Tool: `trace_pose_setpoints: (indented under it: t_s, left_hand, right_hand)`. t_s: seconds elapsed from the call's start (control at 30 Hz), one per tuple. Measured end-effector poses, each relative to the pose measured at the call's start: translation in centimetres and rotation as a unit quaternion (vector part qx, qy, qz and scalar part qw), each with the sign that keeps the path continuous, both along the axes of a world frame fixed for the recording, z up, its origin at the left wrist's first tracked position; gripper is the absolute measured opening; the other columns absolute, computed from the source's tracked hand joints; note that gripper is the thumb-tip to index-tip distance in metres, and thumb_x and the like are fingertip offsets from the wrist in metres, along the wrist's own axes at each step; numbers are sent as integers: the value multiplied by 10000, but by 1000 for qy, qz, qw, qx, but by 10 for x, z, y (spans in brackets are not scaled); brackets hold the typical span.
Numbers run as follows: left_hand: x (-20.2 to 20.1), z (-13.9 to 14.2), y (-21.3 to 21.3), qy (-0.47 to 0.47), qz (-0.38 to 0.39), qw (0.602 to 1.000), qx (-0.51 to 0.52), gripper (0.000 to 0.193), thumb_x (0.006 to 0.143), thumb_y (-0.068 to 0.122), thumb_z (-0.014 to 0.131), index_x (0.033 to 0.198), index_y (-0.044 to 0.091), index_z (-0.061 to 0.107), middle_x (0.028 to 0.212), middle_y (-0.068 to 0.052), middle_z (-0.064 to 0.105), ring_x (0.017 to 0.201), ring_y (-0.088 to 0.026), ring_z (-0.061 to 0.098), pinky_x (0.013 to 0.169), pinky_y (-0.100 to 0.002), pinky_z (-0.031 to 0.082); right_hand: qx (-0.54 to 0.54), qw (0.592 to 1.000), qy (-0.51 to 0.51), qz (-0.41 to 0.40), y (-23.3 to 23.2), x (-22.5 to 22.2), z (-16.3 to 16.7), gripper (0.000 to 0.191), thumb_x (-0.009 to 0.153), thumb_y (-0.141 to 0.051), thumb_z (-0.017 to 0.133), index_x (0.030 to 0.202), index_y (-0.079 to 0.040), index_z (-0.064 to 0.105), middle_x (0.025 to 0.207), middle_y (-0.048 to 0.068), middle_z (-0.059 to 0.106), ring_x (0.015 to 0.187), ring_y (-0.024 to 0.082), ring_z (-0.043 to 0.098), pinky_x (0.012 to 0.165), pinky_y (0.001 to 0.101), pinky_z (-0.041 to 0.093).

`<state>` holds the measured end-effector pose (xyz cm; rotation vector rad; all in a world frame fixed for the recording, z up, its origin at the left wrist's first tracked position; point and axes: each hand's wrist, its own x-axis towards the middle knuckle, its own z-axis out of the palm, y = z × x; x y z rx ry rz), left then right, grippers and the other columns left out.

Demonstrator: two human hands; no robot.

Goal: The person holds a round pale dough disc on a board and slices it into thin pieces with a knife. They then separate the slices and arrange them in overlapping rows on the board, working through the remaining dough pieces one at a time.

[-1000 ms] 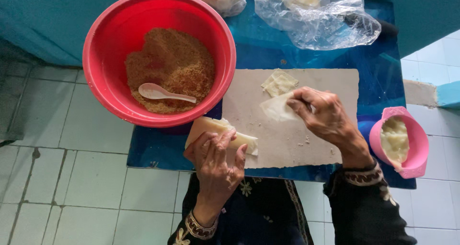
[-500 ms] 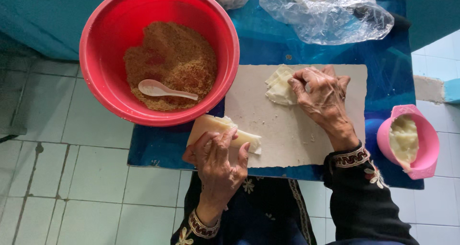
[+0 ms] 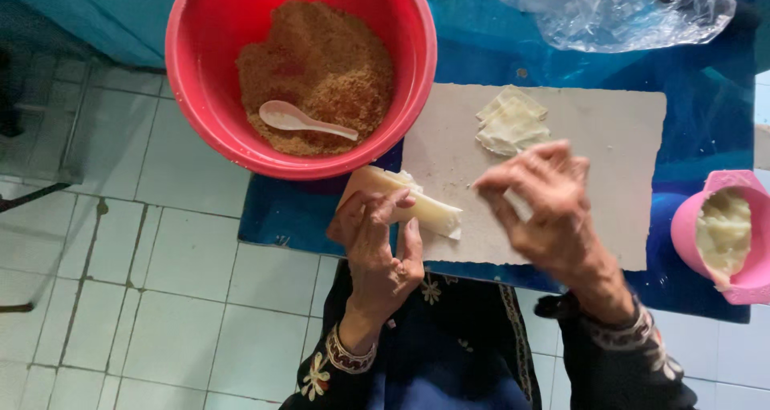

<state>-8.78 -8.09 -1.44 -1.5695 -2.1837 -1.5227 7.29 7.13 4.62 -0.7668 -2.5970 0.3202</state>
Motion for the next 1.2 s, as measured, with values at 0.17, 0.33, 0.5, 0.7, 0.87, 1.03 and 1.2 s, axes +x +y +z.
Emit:
trace_pose_setpoints:
  t_s: [0.17, 0.33, 0.5, 0.7, 0.87, 1.03, 1.2]
  left_hand:
    - [-5, -2, -3, -61, -8, 998, -4, 642, 762, -49, 704, 1373, 67, 544, 1240, -11, 663, 1300, -298, 514, 1156, -433, 304]
    - [-10, 4, -4, -94, -42, 995, 1, 635, 815, -14, 711, 1415, 48, 513, 1293, -62, 654, 1338, -301, 514, 1179, -423, 313]
    - [-11, 20, -1, -88, -67, 993, 29, 645, 769, 153, 848, 1331, 51, 547, 1253, -120, 639, 1241, -305, 544, 1094, -408, 400]
    - [25, 22, -17, -261, -128, 957, 2, 520, 857, 270, 865, 1275, 69, 631, 1173, -87, 701, 1022, -211, 625, 951, -353, 487]
    - [37, 6, -12, -671, -253, 694, 64, 340, 1055, 163, 714, 1336, 3, 610, 1171, -91, 690, 965, -109, 574, 885, -258, 481]
    - [49, 8, -9, -694, -284, 659, 60, 532, 958, 25, 669, 1432, 35, 428, 1151, -40, 656, 1038, -107, 648, 918, -253, 533]
    - [53, 5, -6, -669, -226, 708, -10, 612, 930, -26, 667, 1477, 2, 393, 1074, -110, 730, 980, -132, 700, 879, -255, 577]
  right_hand:
    - [117, 991, 24, 56, -44, -30, -14, 390, 670, -276, 815, 1034, -153, 742, 1038, 15, 689, 1066, 287, 519, 876, 446, 322]
    - [18, 998, 58, 21, -43, -31, -23, 151, 857, -174, 804, 967, -132, 710, 1032, 4, 694, 1115, 275, 552, 933, 436, 349]
    - [-498, 833, 240, -6, -41, 5, -16, 199, 994, -200, 678, 1050, -16, 726, 1062, 39, 705, 1086, 175, 581, 926, 313, 465]
    - [-657, 681, 323, 4, -61, 25, -17, 272, 1023, -195, 626, 1083, 55, 714, 1080, 74, 689, 1026, 140, 613, 916, 284, 479]
    - [-704, 604, 365, -81, -76, 41, -27, 237, 1009, -165, 623, 1079, 47, 703, 1054, 88, 693, 959, 147, 631, 854, 294, 493]
    - [-622, 693, 356, -76, -82, 57, -43, 210, 1041, -121, 616, 1115, 60, 692, 1050, 85, 699, 968, 128, 638, 881, 267, 503]
    - [-646, 665, 349, -134, -75, 69, -36, 260, 1012, -135, 595, 1191, 36, 678, 1053, 125, 714, 919, 173, 640, 828, 295, 530]
